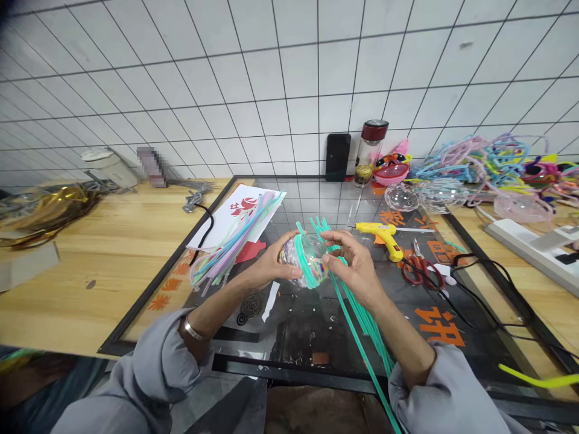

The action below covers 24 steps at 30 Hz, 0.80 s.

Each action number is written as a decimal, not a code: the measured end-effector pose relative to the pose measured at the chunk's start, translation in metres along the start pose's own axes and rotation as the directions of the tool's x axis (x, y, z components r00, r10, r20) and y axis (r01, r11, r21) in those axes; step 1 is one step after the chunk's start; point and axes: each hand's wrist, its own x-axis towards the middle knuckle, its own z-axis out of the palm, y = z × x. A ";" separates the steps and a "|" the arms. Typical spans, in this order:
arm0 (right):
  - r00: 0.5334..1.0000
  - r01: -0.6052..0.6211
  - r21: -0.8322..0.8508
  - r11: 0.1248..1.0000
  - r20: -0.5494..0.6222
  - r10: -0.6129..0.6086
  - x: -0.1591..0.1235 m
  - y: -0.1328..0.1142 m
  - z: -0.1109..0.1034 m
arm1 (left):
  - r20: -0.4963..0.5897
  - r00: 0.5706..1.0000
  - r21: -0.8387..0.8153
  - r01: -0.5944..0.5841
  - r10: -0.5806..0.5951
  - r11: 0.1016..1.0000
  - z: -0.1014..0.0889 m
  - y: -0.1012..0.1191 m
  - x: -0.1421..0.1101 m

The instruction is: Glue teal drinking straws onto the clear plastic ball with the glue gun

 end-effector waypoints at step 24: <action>0.817 0.490 -0.661 0.568 0.120 -0.564 -0.008 -0.012 0.004 | -0.058 0.998 -0.176 0.002 -0.012 0.984 -0.005 -0.001 0.003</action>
